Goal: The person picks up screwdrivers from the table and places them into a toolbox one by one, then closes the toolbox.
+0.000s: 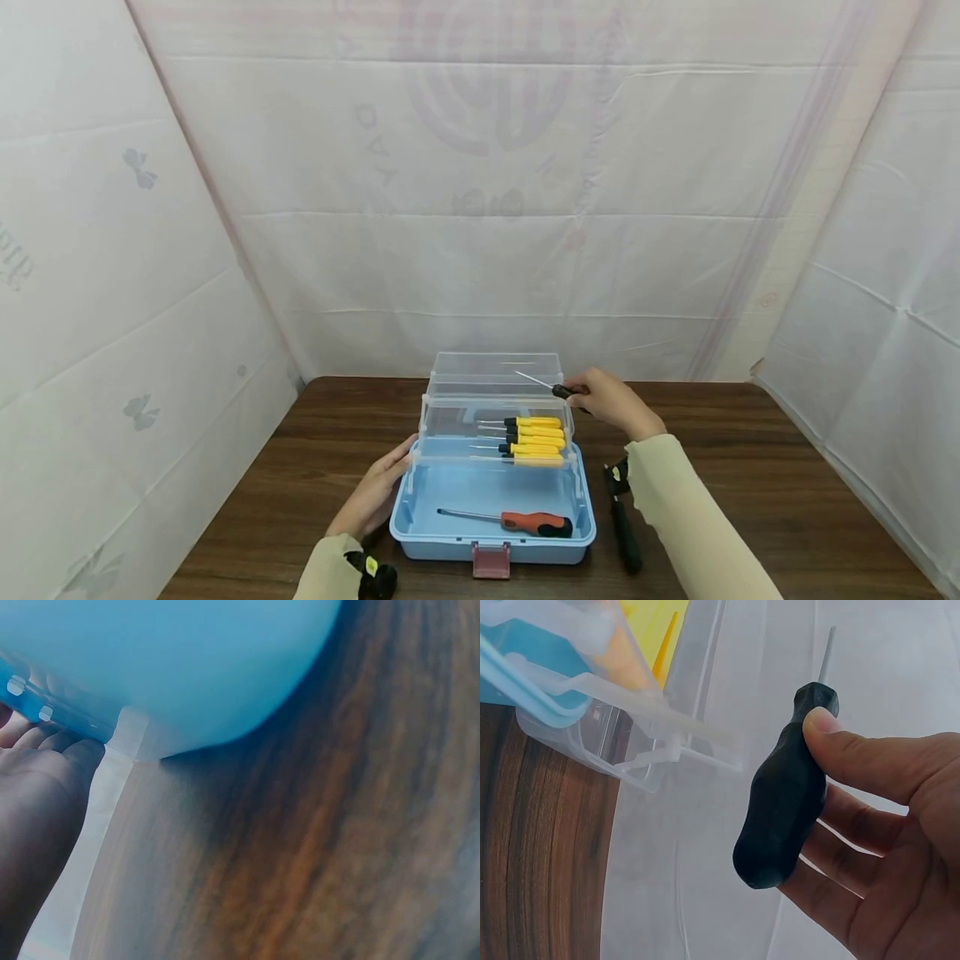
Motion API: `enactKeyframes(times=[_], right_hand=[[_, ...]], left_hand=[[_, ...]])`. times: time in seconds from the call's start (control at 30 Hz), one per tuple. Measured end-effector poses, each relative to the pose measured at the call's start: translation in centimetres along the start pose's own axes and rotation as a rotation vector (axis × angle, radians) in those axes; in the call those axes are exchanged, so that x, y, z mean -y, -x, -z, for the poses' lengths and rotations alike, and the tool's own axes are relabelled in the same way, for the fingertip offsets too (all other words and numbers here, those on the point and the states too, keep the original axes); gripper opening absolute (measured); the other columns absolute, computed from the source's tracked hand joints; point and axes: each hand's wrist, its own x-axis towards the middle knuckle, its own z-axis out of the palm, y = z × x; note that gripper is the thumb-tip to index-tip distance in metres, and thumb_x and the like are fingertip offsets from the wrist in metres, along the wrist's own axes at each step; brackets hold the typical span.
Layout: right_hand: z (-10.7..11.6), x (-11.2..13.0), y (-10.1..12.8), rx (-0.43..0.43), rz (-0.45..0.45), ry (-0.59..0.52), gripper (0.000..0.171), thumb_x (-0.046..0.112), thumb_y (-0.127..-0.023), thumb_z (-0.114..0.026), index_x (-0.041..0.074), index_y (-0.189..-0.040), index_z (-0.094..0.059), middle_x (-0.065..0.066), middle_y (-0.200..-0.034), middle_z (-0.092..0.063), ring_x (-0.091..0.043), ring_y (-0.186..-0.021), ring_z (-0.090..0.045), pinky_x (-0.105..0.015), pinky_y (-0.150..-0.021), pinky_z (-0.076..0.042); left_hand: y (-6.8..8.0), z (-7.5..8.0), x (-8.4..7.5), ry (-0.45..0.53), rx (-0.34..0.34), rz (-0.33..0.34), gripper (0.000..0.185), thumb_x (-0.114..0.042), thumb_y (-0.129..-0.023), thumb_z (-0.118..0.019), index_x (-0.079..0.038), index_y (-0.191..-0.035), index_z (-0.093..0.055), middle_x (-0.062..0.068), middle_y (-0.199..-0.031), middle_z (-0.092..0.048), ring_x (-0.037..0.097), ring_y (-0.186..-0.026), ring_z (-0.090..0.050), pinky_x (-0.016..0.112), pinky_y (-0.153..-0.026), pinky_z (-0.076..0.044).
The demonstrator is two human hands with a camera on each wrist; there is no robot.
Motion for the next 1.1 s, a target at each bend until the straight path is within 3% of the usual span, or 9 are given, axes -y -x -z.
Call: enactKeyframes(times=[0.1, 0.27, 0.67, 1.1], right_hand=[[-0.2, 0.3, -0.3, 0.000, 0.000, 0.004, 0.026, 0.007, -0.092, -0.061, -0.001, -0.116, -0.067, -0.009, -0.085, -0.068, -0.012, -0.057, -0.045, -0.024, -0.052, -0.037], [-0.5, 0.8, -0.9, -0.014, 0.034, 0.057, 0.027, 0.006, -0.092, -0.061, -0.001, -0.118, -0.067, -0.014, -0.105, -0.070, -0.015, -0.070, -0.054, -0.026, -0.061, -0.044], [-1.4, 2.6, -2.4, -0.029, 0.059, 0.091, 0.024, 0.006, -0.091, -0.064, 0.003, -0.114, -0.070, -0.010, -0.104, -0.070, -0.016, -0.082, -0.061, -0.036, -0.079, -0.056], [-2.2, 3.3, -4.3, -0.013, 0.060, 0.071, 0.023, 0.004, -0.090, -0.065, 0.004, -0.112, -0.071, -0.010, -0.104, -0.071, -0.016, -0.083, -0.063, -0.037, -0.081, -0.057]], left_hand=[[0.0, 0.0, 0.0, 0.004, 0.004, 0.001, 0.068, -0.036, -0.100, -0.048, -0.007, -0.154, -0.018, 0.020, -0.161, -0.009, 0.041, -0.146, -0.011, 0.059, -0.114, -0.018], [0.0, 0.1, 0.0, 0.011, -0.001, 0.006, 0.066, -0.035, -0.100, -0.048, -0.009, -0.154, -0.019, 0.020, -0.161, -0.010, 0.041, -0.146, -0.011, 0.059, -0.114, -0.018], [-0.2, 0.3, -0.1, -0.002, -0.016, 0.018, 0.063, -0.032, -0.101, -0.046, -0.009, -0.154, -0.020, 0.020, -0.160, -0.010, 0.042, -0.146, -0.012, 0.060, -0.114, -0.019], [-0.2, 0.4, -0.1, -0.001, -0.014, 0.015, 0.062, -0.031, -0.102, -0.045, -0.009, -0.154, -0.020, 0.020, -0.160, -0.011, 0.042, -0.146, -0.013, 0.060, -0.114, -0.019]])
